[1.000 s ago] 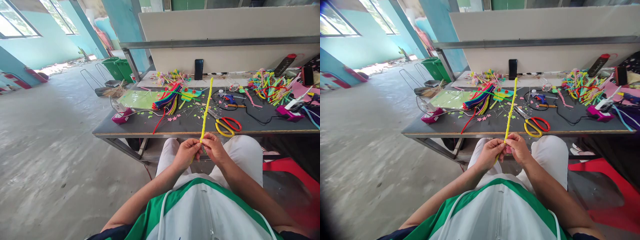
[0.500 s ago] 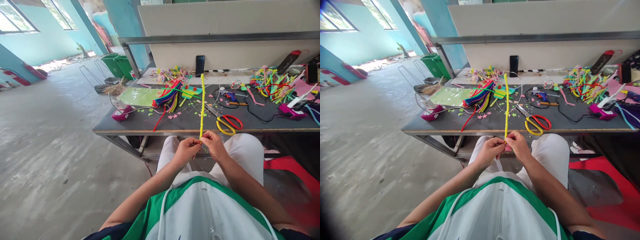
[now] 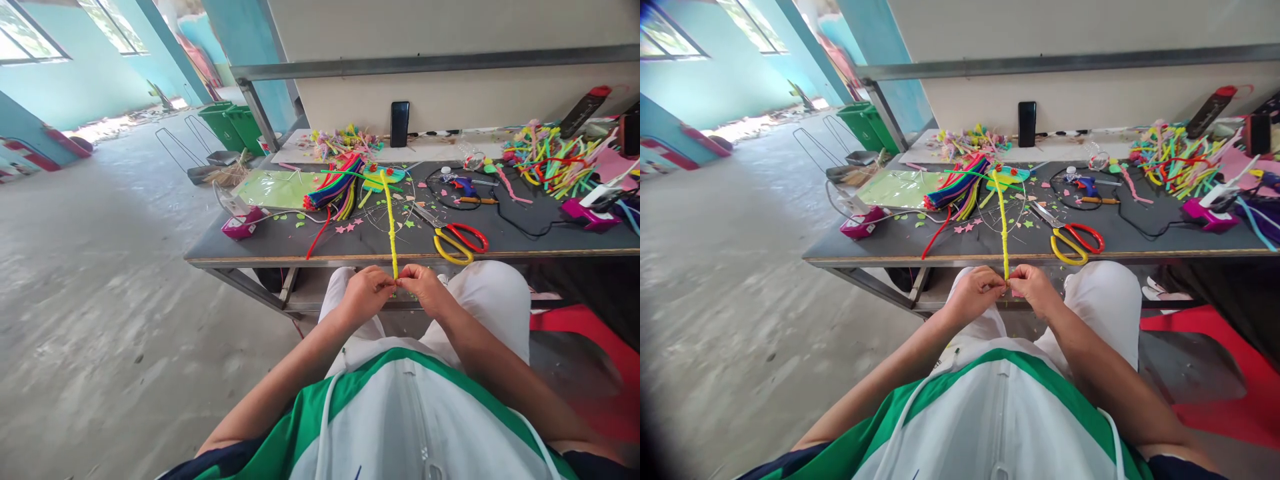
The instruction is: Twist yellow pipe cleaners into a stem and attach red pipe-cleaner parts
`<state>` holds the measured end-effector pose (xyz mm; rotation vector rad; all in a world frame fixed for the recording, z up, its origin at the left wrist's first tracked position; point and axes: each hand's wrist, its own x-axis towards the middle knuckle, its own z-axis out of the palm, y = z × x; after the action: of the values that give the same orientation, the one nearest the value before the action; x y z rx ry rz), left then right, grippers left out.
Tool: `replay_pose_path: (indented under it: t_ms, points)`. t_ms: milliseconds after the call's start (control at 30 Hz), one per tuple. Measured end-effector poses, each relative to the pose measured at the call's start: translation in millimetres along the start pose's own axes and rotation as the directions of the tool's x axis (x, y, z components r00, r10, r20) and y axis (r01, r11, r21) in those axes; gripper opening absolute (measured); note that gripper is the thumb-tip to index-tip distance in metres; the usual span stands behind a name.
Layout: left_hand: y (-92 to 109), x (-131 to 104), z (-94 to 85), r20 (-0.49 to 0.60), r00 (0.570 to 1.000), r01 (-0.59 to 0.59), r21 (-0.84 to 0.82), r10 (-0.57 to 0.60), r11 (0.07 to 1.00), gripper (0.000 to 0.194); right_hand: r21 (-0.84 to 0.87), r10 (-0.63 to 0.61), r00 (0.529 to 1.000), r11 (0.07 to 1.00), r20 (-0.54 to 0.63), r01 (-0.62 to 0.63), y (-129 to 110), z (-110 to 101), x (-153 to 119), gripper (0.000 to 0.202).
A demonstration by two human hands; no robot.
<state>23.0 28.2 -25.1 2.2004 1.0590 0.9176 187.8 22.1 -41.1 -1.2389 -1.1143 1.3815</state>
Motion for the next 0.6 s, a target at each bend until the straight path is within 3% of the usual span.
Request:
replay_pose_path:
  t_ms: [333, 600]
  points:
    - [0, -5, -2.8, 0.016, 0.99, -0.144, 0.19, 0.144, 0.971, 0.014, 0.252, 0.088, 0.987, 0.96, 0.132, -0.119, 5, -2, 3, 0.02]
    - [-3, -24, 10.9, -0.029, 0.949, -0.266, 0.458, 0.314, 0.848, 0.022, 0.382, 0.118, 0.978, 0.907, 0.169, -0.176, 2, 2, -4, 0.019]
